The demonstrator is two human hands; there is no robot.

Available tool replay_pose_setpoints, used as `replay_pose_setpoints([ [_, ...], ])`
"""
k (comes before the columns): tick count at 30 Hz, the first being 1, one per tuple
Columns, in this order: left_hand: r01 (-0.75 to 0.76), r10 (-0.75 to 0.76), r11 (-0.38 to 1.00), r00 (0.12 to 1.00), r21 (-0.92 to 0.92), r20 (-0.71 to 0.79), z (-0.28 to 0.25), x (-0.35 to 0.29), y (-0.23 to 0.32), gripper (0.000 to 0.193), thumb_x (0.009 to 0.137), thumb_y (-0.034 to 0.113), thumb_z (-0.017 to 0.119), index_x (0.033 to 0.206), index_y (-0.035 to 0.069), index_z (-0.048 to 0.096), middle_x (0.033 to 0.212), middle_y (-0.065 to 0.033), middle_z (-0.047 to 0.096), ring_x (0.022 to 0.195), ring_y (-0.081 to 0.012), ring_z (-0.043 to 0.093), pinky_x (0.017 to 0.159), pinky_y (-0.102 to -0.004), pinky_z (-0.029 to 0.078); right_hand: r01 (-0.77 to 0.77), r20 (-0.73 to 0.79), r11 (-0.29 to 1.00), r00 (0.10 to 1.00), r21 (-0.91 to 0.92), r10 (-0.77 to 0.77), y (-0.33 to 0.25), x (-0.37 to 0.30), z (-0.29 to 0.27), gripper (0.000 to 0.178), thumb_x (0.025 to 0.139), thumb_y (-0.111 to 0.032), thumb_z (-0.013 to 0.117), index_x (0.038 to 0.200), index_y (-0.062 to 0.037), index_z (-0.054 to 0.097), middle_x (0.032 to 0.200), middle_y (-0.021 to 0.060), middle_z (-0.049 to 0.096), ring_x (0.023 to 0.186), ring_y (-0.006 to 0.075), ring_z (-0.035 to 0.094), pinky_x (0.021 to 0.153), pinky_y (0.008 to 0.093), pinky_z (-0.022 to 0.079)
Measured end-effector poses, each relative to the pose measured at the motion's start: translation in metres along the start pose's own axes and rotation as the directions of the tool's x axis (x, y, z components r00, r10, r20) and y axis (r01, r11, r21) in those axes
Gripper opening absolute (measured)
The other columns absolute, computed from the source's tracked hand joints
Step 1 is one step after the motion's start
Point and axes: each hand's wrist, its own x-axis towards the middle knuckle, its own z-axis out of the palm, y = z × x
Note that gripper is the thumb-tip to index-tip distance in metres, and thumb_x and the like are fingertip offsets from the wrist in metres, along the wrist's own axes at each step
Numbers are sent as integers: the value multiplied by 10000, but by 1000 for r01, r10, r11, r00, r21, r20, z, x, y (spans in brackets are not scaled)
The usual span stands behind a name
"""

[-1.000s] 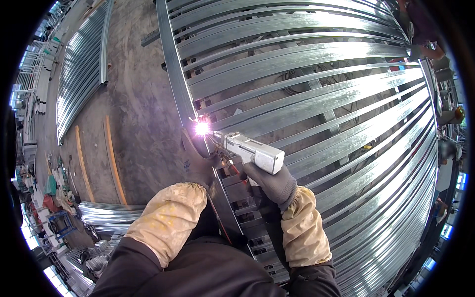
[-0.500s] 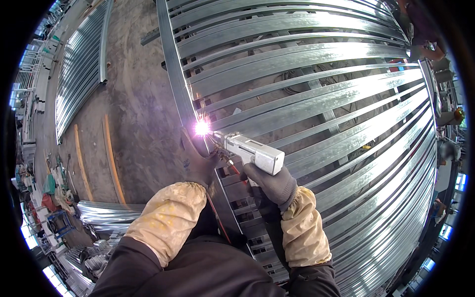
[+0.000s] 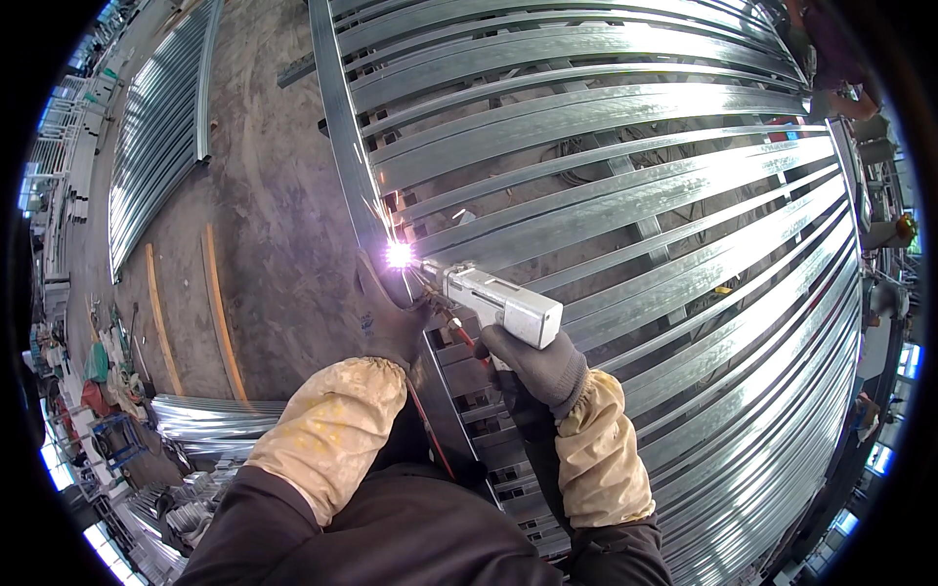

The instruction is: The person uses a handheld welding torch to join metal bars on a large rectangular frame. They systematically move along the seams, creating bright sparks as they weld the intersections of the metal components.

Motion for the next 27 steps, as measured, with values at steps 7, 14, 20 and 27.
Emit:
replay_pose_setpoints([
  [7, 24, -25, 1000, 999, 14, 25, -3, 0, 5, 1235, 652, 122, 892, 1597, -50, 114, 1506, -269, 314, 1412, -408, 350, 1206, -439, 313, 12, 51, 1000, 999, -11, -11, 8, -1, -4, 177, 914, -176, 625, 914, -11, 690, 789, 61, 641, 607, 123, 649, 545, 277, 525],
  [14, 21, -22, 995, 1000, 93, 10, -10, 2, 17, 1171, 677, 223, 891, 1564, -93, 195, 1480, -289, 388, 1374, -426, 425, 1175, -448, 363, -120, 5, 993, 993, 14, 120, -5, -6, 0, 179, 908, -178, 633, 916, -8, 687, 789, 61, 641, 598, 132, 650, 536, 277, 513],
  [20, 65, -73, 992, 995, 107, 72, -15, 5, 22, 1188, 691, 268, 871, 1579, -58, 152, 1503, -321, 337, 1391, -461, 417, 1154, -452, 404, -91, -14, 996, 996, 3, 91, -6, -7, 2, 174, 902, -174, 639, 919, -8, 688, 784, 60, 637, 589, 134, 642, 533, 286, 505],
  [27, 63, -69, 996, 991, 59, 113, -20, 7, 24, 1150, 716, 247, 825, 1581, -75, 139, 1506, -328, 337, 1415, -442, 392, 1179, -425, 360, -102, 4, 994, 995, 32, 102, -4, -8, 0, 160, 898, -161, 645, 919, -9, 692, 780, 56, 641, 593, 130, 640, 535, 281, 499],
])
